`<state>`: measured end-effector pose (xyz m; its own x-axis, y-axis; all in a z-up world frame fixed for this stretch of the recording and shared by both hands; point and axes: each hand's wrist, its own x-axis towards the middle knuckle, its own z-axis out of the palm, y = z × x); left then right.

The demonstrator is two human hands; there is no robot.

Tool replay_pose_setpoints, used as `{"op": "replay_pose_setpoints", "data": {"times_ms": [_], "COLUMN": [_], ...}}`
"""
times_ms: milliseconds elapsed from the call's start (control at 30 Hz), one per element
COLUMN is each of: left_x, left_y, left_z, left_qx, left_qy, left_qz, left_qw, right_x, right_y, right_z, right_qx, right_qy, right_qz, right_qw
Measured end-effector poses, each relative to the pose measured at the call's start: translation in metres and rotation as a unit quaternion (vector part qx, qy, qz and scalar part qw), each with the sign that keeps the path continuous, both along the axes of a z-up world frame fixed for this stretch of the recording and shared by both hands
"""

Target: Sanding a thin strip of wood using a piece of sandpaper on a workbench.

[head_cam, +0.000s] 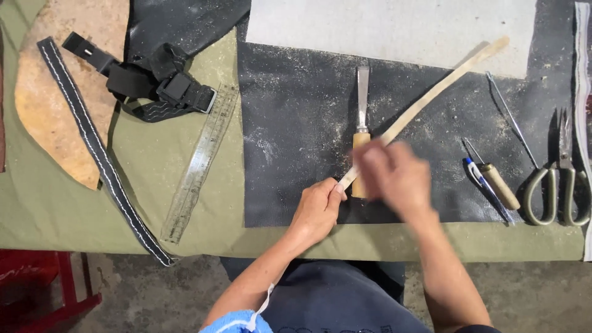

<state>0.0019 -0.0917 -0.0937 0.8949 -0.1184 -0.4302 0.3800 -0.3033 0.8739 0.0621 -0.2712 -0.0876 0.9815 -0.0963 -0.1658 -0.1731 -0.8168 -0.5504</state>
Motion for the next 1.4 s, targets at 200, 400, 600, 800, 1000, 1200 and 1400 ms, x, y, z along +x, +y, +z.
{"op": "replay_pose_setpoints", "data": {"times_ms": [200,400,600,800,1000,1200,1400], "left_x": [-0.001,-0.001,-0.001,0.008,0.014,0.011,0.0], "left_y": [0.0,0.002,0.009,0.022,0.006,0.008,0.009], "left_z": [-0.006,0.01,0.02,0.036,0.013,0.019,0.023], "left_qx": [-0.002,-0.005,-0.009,0.05,0.047,0.035,0.024], "left_qy": [0.002,-0.005,0.005,-0.014,-0.012,-0.002,0.022], "left_qz": [0.003,0.002,-0.008,-0.102,-0.068,-0.028,-0.009], "left_qw": [1.0,1.0,1.0,0.993,0.996,0.999,0.999], "right_x": [-0.021,0.011,0.012,-0.006,-0.024,-0.003,0.013], "right_y": [0.002,-0.022,-0.019,-0.009,0.002,-0.015,-0.035], "right_z": [-0.014,-0.022,-0.035,-0.037,-0.013,-0.011,-0.035], "right_qx": [-0.011,-0.036,-0.021,0.017,-0.093,-0.05,-0.055], "right_qy": [-0.026,-0.098,-0.074,-0.011,0.024,-0.014,-0.051], "right_qz": [0.058,-0.008,-0.01,0.005,0.049,0.015,0.015], "right_qw": [0.998,0.994,0.997,1.0,0.994,0.999,0.997]}}
